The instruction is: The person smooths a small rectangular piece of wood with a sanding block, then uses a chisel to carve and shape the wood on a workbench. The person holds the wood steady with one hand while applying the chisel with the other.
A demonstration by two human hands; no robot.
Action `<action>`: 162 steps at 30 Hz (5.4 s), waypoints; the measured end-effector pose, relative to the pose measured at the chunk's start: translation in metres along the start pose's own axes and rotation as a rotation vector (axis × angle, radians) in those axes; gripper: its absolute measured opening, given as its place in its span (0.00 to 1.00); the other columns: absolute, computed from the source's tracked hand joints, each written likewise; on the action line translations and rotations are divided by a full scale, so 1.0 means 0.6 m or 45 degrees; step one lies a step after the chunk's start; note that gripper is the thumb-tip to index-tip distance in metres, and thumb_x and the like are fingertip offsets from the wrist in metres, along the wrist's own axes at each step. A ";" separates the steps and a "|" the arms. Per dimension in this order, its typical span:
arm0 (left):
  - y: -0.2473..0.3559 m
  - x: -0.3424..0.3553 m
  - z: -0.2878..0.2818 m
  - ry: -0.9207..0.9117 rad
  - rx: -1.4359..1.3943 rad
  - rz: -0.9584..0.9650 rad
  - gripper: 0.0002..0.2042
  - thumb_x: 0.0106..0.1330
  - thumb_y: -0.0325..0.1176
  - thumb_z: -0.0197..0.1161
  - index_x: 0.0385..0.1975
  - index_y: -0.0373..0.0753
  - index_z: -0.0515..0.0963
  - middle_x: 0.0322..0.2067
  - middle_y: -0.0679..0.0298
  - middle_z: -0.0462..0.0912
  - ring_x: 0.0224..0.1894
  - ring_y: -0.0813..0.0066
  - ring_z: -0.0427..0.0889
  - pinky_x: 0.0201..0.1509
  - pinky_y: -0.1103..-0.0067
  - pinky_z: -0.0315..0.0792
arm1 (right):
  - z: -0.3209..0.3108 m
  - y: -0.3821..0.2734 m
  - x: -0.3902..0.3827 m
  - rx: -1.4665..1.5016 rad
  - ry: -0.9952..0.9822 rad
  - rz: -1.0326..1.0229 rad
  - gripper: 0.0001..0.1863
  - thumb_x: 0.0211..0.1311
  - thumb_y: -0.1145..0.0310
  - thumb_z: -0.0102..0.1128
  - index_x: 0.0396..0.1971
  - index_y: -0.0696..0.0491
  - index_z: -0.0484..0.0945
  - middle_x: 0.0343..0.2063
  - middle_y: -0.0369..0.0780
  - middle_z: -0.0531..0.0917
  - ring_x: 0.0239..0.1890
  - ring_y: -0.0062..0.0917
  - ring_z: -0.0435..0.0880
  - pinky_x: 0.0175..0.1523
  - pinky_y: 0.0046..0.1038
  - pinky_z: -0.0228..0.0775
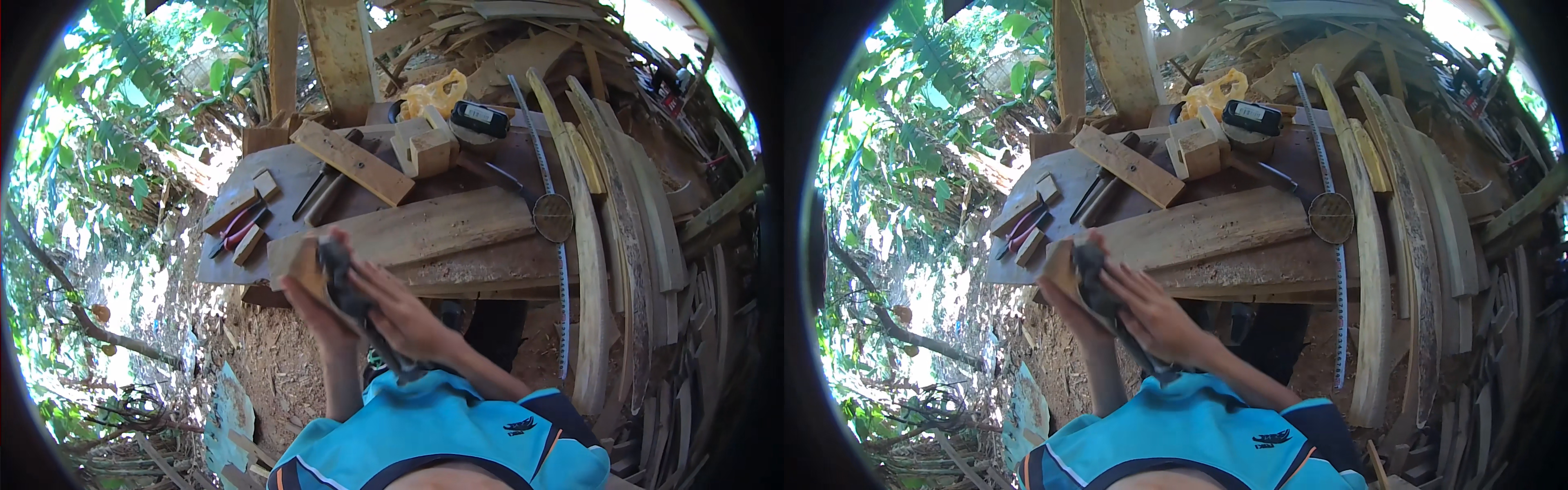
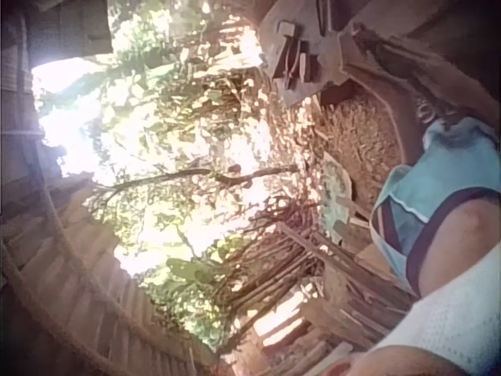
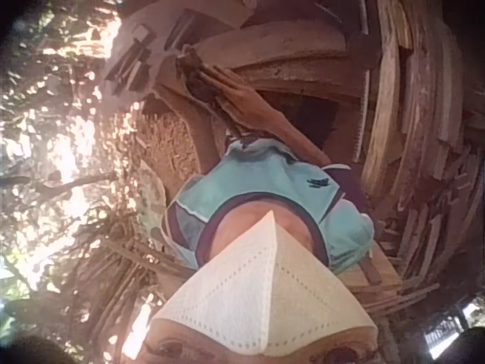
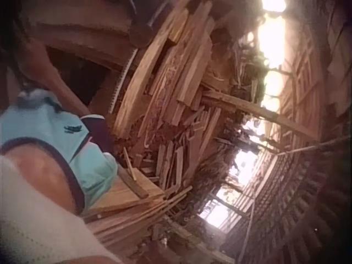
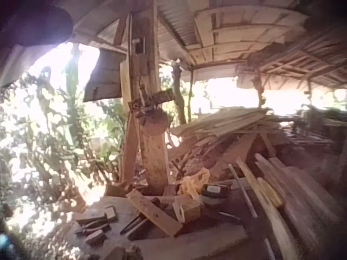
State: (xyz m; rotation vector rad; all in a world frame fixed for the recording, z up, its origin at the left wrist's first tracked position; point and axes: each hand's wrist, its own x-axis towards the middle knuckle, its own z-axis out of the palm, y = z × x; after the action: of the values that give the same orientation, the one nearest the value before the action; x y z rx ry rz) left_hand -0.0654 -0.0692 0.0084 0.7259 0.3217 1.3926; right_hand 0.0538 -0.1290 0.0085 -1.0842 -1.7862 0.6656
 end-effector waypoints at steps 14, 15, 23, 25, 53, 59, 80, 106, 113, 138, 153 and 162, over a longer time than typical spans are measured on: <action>0.016 0.001 -0.005 0.216 0.113 0.072 0.37 0.64 0.62 0.37 0.59 0.33 0.57 0.57 0.53 0.65 0.60 0.64 0.64 0.65 0.71 0.57 | 0.009 0.000 -0.026 -0.130 -0.073 -0.144 0.30 0.58 0.72 0.44 0.63 0.55 0.55 0.64 0.48 0.53 0.67 0.40 0.49 0.68 0.39 0.41; 0.018 0.013 -0.014 0.218 0.097 0.164 0.38 0.63 0.63 0.36 0.59 0.33 0.57 0.56 0.53 0.66 0.59 0.64 0.65 0.64 0.71 0.58 | 0.008 -0.001 -0.026 -0.130 -0.091 -0.173 0.30 0.57 0.72 0.44 0.63 0.55 0.55 0.64 0.48 0.53 0.67 0.40 0.49 0.68 0.39 0.41; -0.037 -0.038 0.047 0.398 0.084 -0.219 0.28 0.69 0.53 0.38 0.55 0.34 0.64 0.49 0.59 0.73 0.52 0.74 0.71 0.55 0.77 0.67 | -0.026 0.007 0.062 0.114 0.096 -0.188 0.30 0.57 0.73 0.42 0.63 0.53 0.54 0.65 0.47 0.52 0.67 0.41 0.49 0.68 0.39 0.38; -0.024 -0.029 0.024 0.153 0.338 -0.168 0.33 0.67 0.59 0.34 0.63 0.38 0.53 0.61 0.56 0.59 0.62 0.66 0.60 0.65 0.71 0.54 | -0.027 0.022 0.049 0.195 0.059 -0.121 0.30 0.57 0.73 0.42 0.63 0.53 0.54 0.65 0.46 0.52 0.67 0.41 0.48 0.68 0.40 0.38; -0.006 0.005 -0.004 0.439 0.188 -0.162 0.24 0.63 0.52 0.51 0.48 0.38 0.70 0.42 0.57 0.76 0.43 0.71 0.77 0.49 0.74 0.73 | -0.012 -0.012 -0.041 0.608 0.217 0.159 0.29 0.59 0.80 0.43 0.62 0.57 0.55 0.58 0.51 0.63 0.62 0.34 0.60 0.63 0.27 0.50; -0.018 -0.015 -0.003 0.149 0.235 -0.485 0.19 0.67 0.39 0.48 0.53 0.34 0.65 0.46 0.60 0.75 0.43 0.73 0.78 0.49 0.78 0.72 | -0.015 -0.020 -0.034 0.194 0.069 0.107 0.28 0.59 0.78 0.44 0.62 0.58 0.55 0.64 0.50 0.50 0.67 0.46 0.45 0.67 0.37 0.42; -0.071 0.042 -0.008 0.025 0.571 -0.234 0.18 0.64 0.40 0.50 0.51 0.39 0.67 0.54 0.53 0.66 0.56 0.58 0.68 0.59 0.65 0.64 | -0.036 0.022 0.048 0.449 0.224 -0.159 0.36 0.58 0.78 0.44 0.66 0.53 0.43 0.67 0.45 0.40 0.68 0.39 0.44 0.68 0.34 0.41; -0.058 0.006 -0.019 -0.025 0.618 -0.310 0.19 0.64 0.41 0.50 0.52 0.40 0.66 0.55 0.52 0.65 0.56 0.57 0.67 0.59 0.64 0.63 | 0.062 0.010 -0.031 0.505 0.137 -0.151 0.31 0.69 0.56 0.28 0.65 0.58 0.42 0.66 0.48 0.44 0.69 0.39 0.39 0.69 0.36 0.32; -0.029 -0.023 -0.029 0.007 0.587 -0.292 0.19 0.64 0.41 0.50 0.52 0.40 0.66 0.55 0.52 0.65 0.57 0.57 0.67 0.60 0.64 0.63 | -0.032 0.004 0.035 0.268 0.324 -0.369 0.30 0.68 0.59 0.33 0.65 0.57 0.45 0.67 0.45 0.44 0.69 0.39 0.36 0.69 0.37 0.31; -0.047 -0.005 0.025 -0.096 0.233 -0.343 0.20 0.64 0.41 0.50 0.53 0.40 0.66 0.55 0.51 0.64 0.57 0.55 0.66 0.60 0.63 0.62 | -0.059 -0.064 -0.040 0.649 0.156 -0.159 0.26 0.61 0.77 0.44 0.61 0.55 0.58 0.65 0.45 0.53 0.68 0.38 0.45 0.68 0.36 0.36; -0.082 0.003 0.014 -0.086 0.563 -0.339 0.20 0.63 0.42 0.50 0.53 0.40 0.65 0.56 0.50 0.63 0.58 0.54 0.65 0.61 0.62 0.61 | -0.072 -0.015 -0.016 -0.006 0.490 -0.039 0.31 0.63 0.72 0.43 0.66 0.48 0.46 0.67 0.43 0.44 0.67 0.41 0.48 0.67 0.38 0.44; -0.091 0.055 0.013 -0.137 0.553 -0.323 0.21 0.63 0.42 0.50 0.54 0.40 0.65 0.56 0.50 0.63 0.58 0.54 0.65 0.61 0.62 0.61 | 0.010 -0.003 -0.068 0.205 0.287 -0.100 0.36 0.59 0.79 0.46 0.66 0.54 0.42 0.67 0.47 0.39 0.68 0.43 0.40 0.69 0.36 0.41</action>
State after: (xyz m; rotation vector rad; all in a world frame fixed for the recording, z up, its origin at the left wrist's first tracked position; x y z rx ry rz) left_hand -0.0123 -0.0400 -0.0135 1.0723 0.6200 1.0472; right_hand 0.0553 -0.1658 -0.0098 -0.9369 -1.5464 0.6033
